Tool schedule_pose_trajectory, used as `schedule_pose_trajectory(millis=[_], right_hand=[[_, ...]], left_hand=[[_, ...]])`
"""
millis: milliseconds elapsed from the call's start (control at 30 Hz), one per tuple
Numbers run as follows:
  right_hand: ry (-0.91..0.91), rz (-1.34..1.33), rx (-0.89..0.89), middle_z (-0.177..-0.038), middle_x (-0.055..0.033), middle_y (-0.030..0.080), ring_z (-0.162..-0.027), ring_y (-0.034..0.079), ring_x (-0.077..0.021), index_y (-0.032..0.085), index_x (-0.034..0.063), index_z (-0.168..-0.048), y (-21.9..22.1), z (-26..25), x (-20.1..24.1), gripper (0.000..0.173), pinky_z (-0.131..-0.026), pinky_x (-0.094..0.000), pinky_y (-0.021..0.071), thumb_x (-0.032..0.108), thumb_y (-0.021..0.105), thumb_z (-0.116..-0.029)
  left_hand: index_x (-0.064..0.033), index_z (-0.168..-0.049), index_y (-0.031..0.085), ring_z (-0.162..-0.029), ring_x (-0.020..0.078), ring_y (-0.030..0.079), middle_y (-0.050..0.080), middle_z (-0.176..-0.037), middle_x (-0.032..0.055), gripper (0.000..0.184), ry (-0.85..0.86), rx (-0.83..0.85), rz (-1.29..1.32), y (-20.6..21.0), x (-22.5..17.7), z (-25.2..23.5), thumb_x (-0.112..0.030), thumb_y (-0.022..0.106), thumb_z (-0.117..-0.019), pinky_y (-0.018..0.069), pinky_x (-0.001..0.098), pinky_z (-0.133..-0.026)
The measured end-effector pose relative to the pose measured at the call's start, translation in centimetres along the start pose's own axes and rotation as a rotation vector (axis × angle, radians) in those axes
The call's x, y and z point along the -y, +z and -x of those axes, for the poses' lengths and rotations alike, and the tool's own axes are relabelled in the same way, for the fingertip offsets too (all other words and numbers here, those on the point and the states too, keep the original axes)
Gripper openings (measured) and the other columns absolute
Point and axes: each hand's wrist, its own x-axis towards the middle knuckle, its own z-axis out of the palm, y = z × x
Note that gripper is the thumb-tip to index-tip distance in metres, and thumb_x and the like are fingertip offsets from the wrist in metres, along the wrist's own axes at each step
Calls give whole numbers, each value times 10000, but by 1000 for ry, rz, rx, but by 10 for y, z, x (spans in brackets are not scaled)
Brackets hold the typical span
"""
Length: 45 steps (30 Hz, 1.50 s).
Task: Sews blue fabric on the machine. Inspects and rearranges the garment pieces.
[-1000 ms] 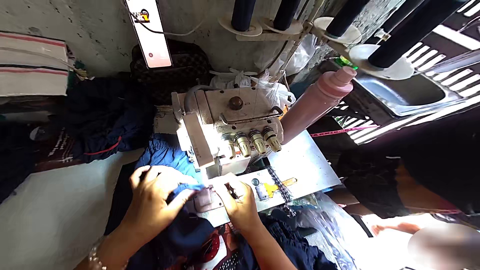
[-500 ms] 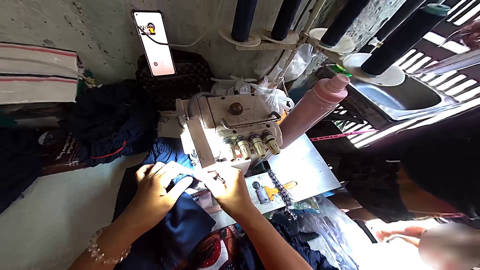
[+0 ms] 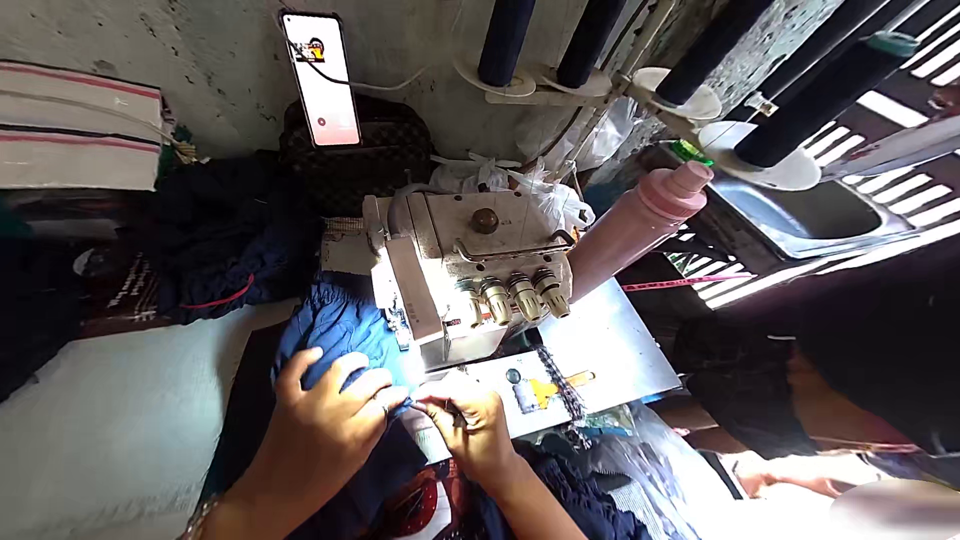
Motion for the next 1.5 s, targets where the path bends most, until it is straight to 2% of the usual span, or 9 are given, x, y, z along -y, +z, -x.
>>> schedule_pose_trajectory(millis=[200,600,833,967,1133,1167,1300,1400,1500], right_hand=[[16,108,-4,-813,-37,705,-728,660,-55,778,61,-943,3,-4,-2,107,-650,-197,551,132,701,-923],[-89,542,-27,-728,-26,661,-586,614,-122,818,126,-1047,6,-16,-2,256,-499,-281,490,221,632,-899],[-3,595,-87,-733,-28,654,-566,586,-108,801,80,-1021,8,-3,7,338,-490,-262,471,367,699,-874],[214,517,89,-895,-28,700,-692,649,-115,697,72,-1107,-10,-1,37,476,-555,-280,532,379,807,-760],[171,358,231,-1070,-105,695,-915,679,-119,702,25,-1150,-28,-10,51,346,-780,-221,568,127,690,-819],[132,397,209,-1058,-110,695,-898,683,-125,720,28,-1131,-25,-13,52,315,-768,-217,571,130,685,-834],[3,755,123,-943,-114,676,-618,654,-182,792,137,-1152,1,-27,54,301,-466,-300,516,290,652,-934],[-12,932,154,-986,-128,722,-723,701,-255,782,122,-1166,19,-37,58,320,-510,-353,526,207,618,-906],[-26,924,135,-916,-97,713,-704,693,-230,776,88,-1147,33,-42,56,296,-500,-334,521,160,634,-897]], left_hand=[[-209,-1098,784,-1125,277,688,762,-1142,17,329,-45,88,94,0,0,5,-206,469,-999,496,474,-1009],[-169,-1079,799,-1181,203,695,767,-1167,-28,349,-239,126,196,9,14,-14,-252,495,-929,527,413,-1042],[-46,-996,791,-1199,326,679,758,-1176,91,315,-268,111,165,15,35,-31,-201,535,-896,537,504,-998],[-73,-1075,792,-1205,342,672,750,-1192,101,334,-312,119,112,14,38,-35,-236,550,-914,543,528,-971],[-89,-1094,795,-1150,319,709,754,-1201,89,351,-377,99,45,2,26,-12,-217,498,-957,565,483,-957],[-82,-1076,799,-1119,311,724,756,-1195,87,353,-384,85,37,-1,23,-7,-208,491,-955,573,465,-942],[-79,-1016,802,-1078,276,741,765,-1173,79,348,-425,49,33,-10,11,9,-236,494,-972,586,412,-917],[-77,-963,797,-1029,262,751,769,-1141,91,322,-440,21,39,-13,7,15,-232,515,-948,602,392,-827],[-65,-895,767,-972,249,754,766,-1121,94,283,-451,-1,42,-11,6,17,-239,546,-923,603,383,-745]])
